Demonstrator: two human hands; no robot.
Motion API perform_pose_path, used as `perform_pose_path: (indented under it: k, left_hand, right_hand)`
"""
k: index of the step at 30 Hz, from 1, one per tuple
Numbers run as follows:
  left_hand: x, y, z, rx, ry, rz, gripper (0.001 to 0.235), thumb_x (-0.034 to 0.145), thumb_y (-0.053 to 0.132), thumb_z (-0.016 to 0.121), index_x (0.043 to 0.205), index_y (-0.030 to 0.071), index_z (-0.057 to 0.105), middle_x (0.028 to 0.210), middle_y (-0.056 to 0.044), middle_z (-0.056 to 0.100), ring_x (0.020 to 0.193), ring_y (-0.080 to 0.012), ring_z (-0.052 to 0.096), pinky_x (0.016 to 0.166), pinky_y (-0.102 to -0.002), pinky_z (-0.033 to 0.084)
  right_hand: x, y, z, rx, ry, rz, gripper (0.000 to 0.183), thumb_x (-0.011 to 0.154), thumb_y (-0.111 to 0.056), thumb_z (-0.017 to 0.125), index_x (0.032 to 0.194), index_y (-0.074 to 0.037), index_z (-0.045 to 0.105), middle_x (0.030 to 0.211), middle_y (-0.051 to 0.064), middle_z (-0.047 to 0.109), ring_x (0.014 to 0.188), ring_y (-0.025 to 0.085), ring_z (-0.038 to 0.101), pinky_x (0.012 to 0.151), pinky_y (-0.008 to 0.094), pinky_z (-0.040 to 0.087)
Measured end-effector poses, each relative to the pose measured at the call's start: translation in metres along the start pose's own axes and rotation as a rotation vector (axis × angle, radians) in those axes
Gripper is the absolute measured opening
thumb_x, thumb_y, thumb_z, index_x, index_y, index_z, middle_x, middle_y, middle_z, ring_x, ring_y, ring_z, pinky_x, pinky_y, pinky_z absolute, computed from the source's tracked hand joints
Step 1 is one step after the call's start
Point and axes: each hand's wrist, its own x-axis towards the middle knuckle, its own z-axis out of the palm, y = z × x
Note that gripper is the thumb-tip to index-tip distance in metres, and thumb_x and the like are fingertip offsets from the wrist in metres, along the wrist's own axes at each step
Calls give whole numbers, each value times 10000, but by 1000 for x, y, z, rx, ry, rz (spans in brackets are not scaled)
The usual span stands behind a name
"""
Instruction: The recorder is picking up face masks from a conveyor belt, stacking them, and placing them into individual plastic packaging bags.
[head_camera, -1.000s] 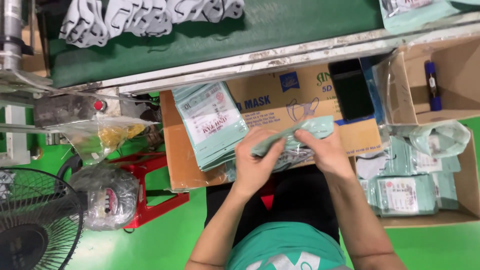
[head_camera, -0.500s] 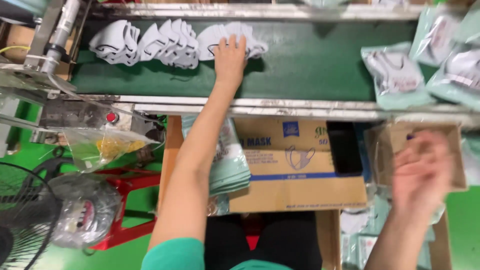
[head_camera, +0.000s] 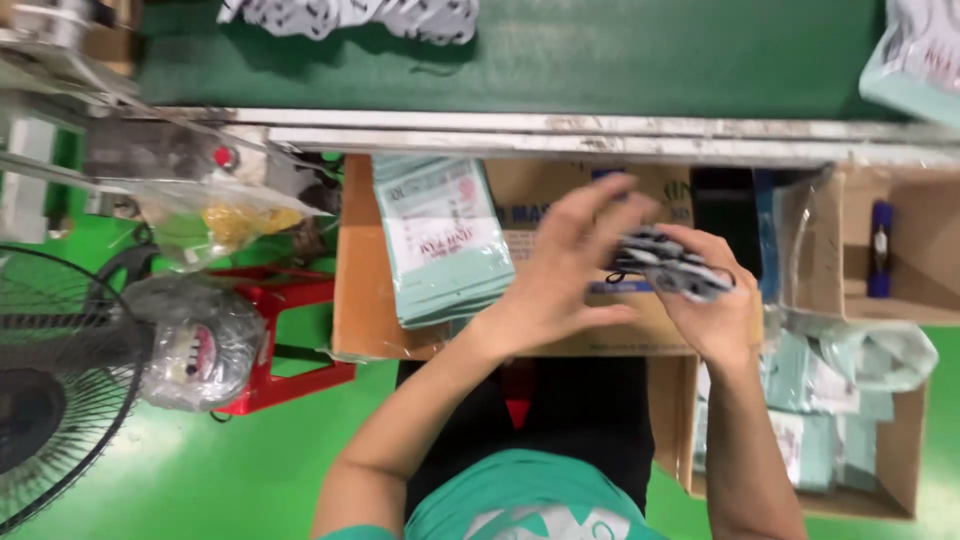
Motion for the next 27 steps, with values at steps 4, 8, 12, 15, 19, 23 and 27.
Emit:
perform_pose_path:
  k: [4, 8, 12, 15, 19, 23, 27]
  left_hand:
    - [-44, -36, 51, -61, 59, -256, 1282, 670, 349, 936, 1609, 50, 117, 1624, -244, 252, 1515, -432, 274, 1235, -537, 251]
    - [-66, -59, 96, -133, -21, -412, 1331, 692, 312, 917, 1646, 30, 34, 1623, -234, 300, 1525, -415, 316, 1268, -531, 253]
    - [-57, -46, 87, -109, 145, -434, 1334, 595, 308, 963, 1568, 3, 104, 1512, -228, 422, 1428, -425, 374, 1198, -571, 216]
    - [-84, -65, 114, -168, 87, -452, 1100, 711, 168, 868, 1635, 65, 280, 1502, -160, 589, 1367, -355, 559, 1200, -457, 432]
    - [-88, -59, 107, -46, 169, -393, 814, 849, 179, 882, 1555, 190, 478, 1383, -56, 696, 1258, -245, 685, 1192, -395, 500]
    - [-68, -42, 91, -142, 208, -370, 911, 745, 96, 830, 1548, 91, 399, 1376, -161, 636, 1220, -355, 647, 1082, -430, 498]
    - [-70, -38, 83, -139, 186, -405, 906, 703, 105, 827, 1525, 100, 446, 1253, -116, 721, 1087, -317, 685, 1046, -427, 513]
  right_hand:
    - [-4, 19, 20, 269, -123, -99, 989, 746, 21, 853, 1590, -65, 346, 1394, 142, 606, 1244, 258, 616, 1078, 362, 504]
    - [-16, 36, 43, 444, -136, -54, 1264, 729, 30, 851, 1665, -82, 8, 1400, 155, 580, 1285, 283, 603, 1121, 416, 474]
    - [-23, 29, 49, 630, -148, 104, 1335, 716, 49, 833, 1648, -131, -105, 1316, 162, 624, 1197, 294, 682, 1024, 415, 593]
    - [-20, 31, 47, 545, -249, 29, 1339, 685, -18, 865, 1626, -115, -83, 1435, 182, 500, 1291, 320, 571, 1101, 443, 499]
    - [-28, 30, 30, 521, -69, -115, 1139, 775, -127, 787, 1715, -114, 144, 1598, 169, 456, 1502, 316, 464, 1303, 466, 373]
    - [-24, 11, 21, 151, -186, -187, 1105, 714, -240, 850, 1644, -101, 269, 1693, 190, 311, 1598, 338, 320, 1332, 482, 277]
    - [-23, 16, 0, 444, 18, -196, 1165, 786, -379, 849, 1722, -113, 209, 1713, 153, 289, 1601, 292, 327, 1340, 438, 242]
